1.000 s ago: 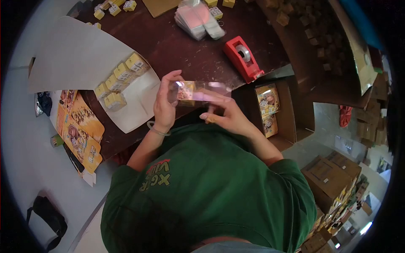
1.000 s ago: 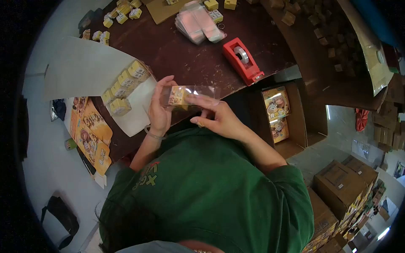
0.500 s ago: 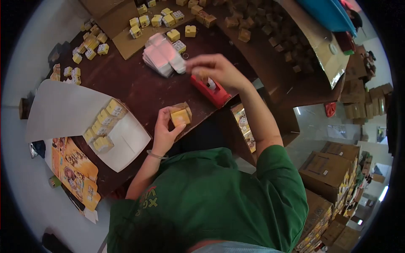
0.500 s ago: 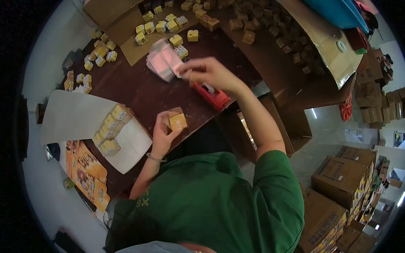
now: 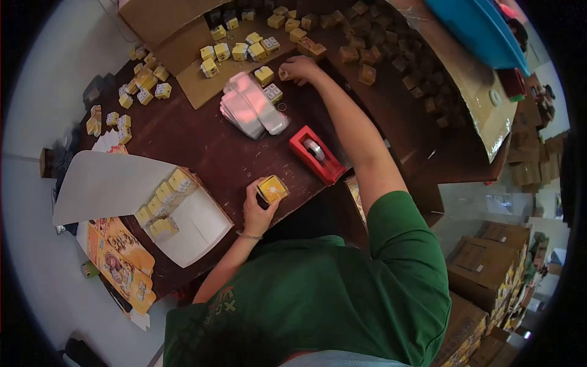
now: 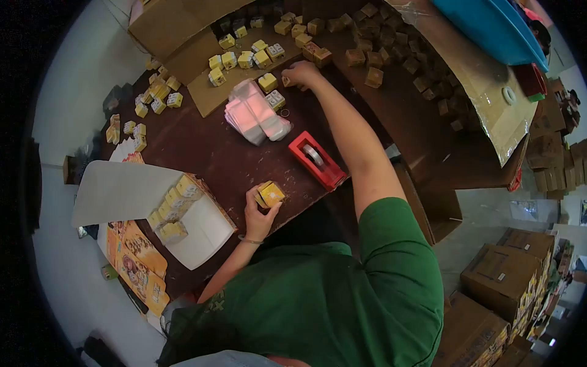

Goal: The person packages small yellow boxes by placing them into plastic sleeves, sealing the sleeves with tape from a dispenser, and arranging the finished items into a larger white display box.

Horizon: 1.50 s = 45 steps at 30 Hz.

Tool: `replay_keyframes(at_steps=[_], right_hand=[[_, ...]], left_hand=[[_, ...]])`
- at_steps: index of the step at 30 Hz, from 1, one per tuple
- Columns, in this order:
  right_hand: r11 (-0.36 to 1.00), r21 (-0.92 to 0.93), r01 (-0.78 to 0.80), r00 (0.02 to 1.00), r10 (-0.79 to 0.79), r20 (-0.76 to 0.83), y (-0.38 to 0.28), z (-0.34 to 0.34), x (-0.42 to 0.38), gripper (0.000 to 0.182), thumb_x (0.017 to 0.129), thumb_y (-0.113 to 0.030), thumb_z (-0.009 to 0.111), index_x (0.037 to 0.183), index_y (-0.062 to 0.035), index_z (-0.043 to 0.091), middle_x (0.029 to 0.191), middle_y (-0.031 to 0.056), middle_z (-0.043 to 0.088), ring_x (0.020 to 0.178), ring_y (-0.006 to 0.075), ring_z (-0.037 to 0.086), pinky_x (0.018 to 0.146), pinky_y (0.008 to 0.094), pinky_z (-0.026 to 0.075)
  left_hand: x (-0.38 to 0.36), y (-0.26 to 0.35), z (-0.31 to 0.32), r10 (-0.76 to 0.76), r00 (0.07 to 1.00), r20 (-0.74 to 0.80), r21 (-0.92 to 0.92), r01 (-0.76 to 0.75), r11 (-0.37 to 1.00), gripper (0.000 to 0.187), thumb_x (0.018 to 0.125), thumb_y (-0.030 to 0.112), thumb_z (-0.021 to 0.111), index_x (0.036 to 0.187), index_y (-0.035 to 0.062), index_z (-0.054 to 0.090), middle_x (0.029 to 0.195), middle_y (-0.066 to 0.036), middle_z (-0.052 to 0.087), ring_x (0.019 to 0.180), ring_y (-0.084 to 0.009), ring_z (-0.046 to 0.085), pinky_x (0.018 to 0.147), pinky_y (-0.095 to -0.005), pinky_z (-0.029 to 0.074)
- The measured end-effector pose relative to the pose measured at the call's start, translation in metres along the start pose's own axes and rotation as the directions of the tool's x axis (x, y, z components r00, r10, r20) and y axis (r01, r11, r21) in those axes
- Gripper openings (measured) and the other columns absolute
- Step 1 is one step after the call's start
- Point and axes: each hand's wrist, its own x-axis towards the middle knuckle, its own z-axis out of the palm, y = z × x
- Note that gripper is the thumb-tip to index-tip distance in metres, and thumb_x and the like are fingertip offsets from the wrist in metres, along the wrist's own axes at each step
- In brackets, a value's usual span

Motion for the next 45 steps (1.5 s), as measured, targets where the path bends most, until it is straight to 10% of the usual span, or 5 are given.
replay_keyframes(at_steps=[11,21,32,36,45], right_hand=[[0.465,0.843,0.271,0.928,-0.358,-0.101,0.118,0.008,-0.162,0.059,0.084,-0.003,0.069,0.140,-0.0042,0.050,0.130,0.0124,0.060,0.119,0.0188,0.058,0.100,0.0304,0.046],[0.717,-0.228,0.659,0.590,-0.681,-0.434,0.137,0.024,-0.198,0.046,0.077,-0.010,0.079,0.120,-0.0055,0.062,0.132,0.0142,0.053,0.127,0.0338,0.049,0.104,0.0388,0.043],[0.734,0.584,0.347,0.895,-0.445,0.028,0.010,0.002,-0.243,0.042,0.090,-0.016,0.071,0.127,-0.0007,0.060,0.111,0.0075,0.068,0.100,0.0129,0.063,0.090,0.0276,0.050],[0.772,0.156,0.617,0.749,-0.636,0.187,-0.027,0.055,-0.304,0.042,0.082,-0.019,0.076,0.119,-0.0034,0.065,0.104,0.0120,0.067,0.098,0.0258,0.061,0.085,0.0362,0.051],[0.737,0.227,0.636,0.766,-0.569,-0.299,0.004,0.108,-0.308,0.040,0.086,-0.020,0.073,0.122,-0.0059,0.066,0.117,0.0118,0.061,0.101,0.0242,0.058,0.084,0.0339,0.050]], left_hand=[[0.000,-0.002,0.001,-0.043,0.999,-0.003,-0.089,0.042,0.995,0.059,0.077,0.006,0.079,0.127,0.0026,0.047,0.122,-0.014,0.061,0.111,-0.0267,0.062,0.096,-0.0356,0.048],[0.002,-0.004,0.001,0.068,0.998,-0.018,-0.012,-0.068,0.998,0.059,0.081,0.007,0.077,0.130,0.0032,0.044,0.117,-0.013,0.061,0.107,-0.0217,0.062,0.094,-0.0340,0.049],[0.005,0.005,-0.011,0.017,0.995,0.099,-0.064,-0.011,0.998,0.056,0.079,0.009,0.078,0.127,0.0043,0.048,0.118,-0.014,0.063,0.112,-0.0261,0.062,0.097,-0.0358,0.047],[0.008,-0.008,-0.014,-0.008,0.988,0.156,-0.104,0.025,0.994,0.056,0.078,0.009,0.077,0.126,0.0051,0.049,0.116,-0.016,0.064,0.111,-0.0289,0.063,0.093,-0.0378,0.049],[0.009,-0.002,-0.016,0.034,0.986,0.161,-0.092,-0.020,0.996,0.056,0.077,0.006,0.076,0.127,0.0051,0.049,0.119,-0.017,0.063,0.113,-0.0311,0.062,0.095,-0.0381,0.049]])
